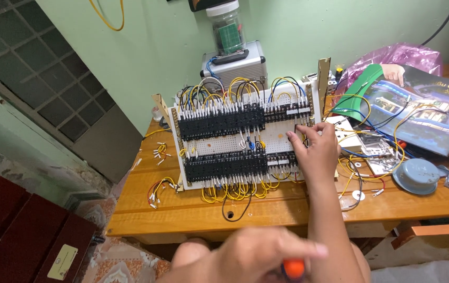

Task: Routing and connecting electrical wires to terminal blocks on a circuit board using a screwdriver.

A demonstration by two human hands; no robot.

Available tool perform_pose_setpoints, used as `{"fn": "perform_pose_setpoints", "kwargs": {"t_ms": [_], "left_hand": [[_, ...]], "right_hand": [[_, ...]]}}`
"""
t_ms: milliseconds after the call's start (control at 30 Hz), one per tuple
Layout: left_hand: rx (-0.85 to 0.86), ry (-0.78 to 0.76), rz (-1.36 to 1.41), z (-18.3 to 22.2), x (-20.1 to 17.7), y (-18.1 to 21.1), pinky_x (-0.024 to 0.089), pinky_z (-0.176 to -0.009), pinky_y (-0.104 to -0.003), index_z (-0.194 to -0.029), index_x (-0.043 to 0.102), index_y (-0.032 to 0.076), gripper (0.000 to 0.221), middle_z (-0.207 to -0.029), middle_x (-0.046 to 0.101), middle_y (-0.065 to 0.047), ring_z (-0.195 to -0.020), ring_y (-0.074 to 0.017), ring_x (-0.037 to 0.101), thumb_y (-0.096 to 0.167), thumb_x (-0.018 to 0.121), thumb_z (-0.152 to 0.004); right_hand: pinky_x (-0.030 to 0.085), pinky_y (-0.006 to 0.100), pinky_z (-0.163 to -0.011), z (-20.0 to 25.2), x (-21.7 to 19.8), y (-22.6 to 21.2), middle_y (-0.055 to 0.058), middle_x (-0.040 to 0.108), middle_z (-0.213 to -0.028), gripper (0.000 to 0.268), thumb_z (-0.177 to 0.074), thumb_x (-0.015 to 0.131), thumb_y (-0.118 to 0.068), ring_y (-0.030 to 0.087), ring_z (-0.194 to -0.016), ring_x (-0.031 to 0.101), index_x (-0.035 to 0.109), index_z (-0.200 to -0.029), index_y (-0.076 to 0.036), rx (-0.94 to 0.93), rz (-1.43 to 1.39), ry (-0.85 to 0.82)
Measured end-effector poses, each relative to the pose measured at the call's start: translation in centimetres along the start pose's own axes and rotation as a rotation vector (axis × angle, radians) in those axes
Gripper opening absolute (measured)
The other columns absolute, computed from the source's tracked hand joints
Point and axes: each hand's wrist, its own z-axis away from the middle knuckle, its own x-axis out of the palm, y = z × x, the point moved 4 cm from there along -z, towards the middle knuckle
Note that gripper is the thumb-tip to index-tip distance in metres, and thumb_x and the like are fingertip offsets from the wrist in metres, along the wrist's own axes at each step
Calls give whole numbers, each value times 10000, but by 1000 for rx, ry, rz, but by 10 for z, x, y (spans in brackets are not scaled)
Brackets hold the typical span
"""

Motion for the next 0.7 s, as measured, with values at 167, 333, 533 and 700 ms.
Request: {"fn": "perform_pose_setpoints", "kwargs": {"t_ms": [167,333,533,700], "left_hand": [[315,341,-273,-63,-38,-49,676,-800,-453,-1314,633,72,453,-1176,733,-83,-969,-295,754,344,712,-961],[385,580,-445,-108,-67,-131,645,-751,-367,-1389,560,96,518,-1043,769,-61,-867,-239,767,271,762,-945],[340,616,-476,-119,-61,-177,635,-731,-379,-1368,533,113,480,-982,768,-66,-836,-259,763,253,745,-960],[458,558,-576,-124,-54,-182,638,-685,-380,-1307,621,102,436,-969,761,-65,-805,-256,752,232,783,-924]], "right_hand": [[464,527,-946,-3,30,47,24,552,-1121,276,-1011,730,-518,358,-1128,617,789,-1070,-255,59,-29,-25],[531,478,-871,2,23,28,72,573,-1052,106,-911,796,-325,366,-1039,662,786,-968,-236,-53,-71,104],[527,470,-906,0,15,15,93,591,-1037,130,-875,792,-246,374,-1020,669,801,-986,-177,57,-172,138],[533,459,-877,2,34,34,40,586,-999,69,-840,786,-216,335,-969,667,757,-849,-154,68,-104,208]]}}
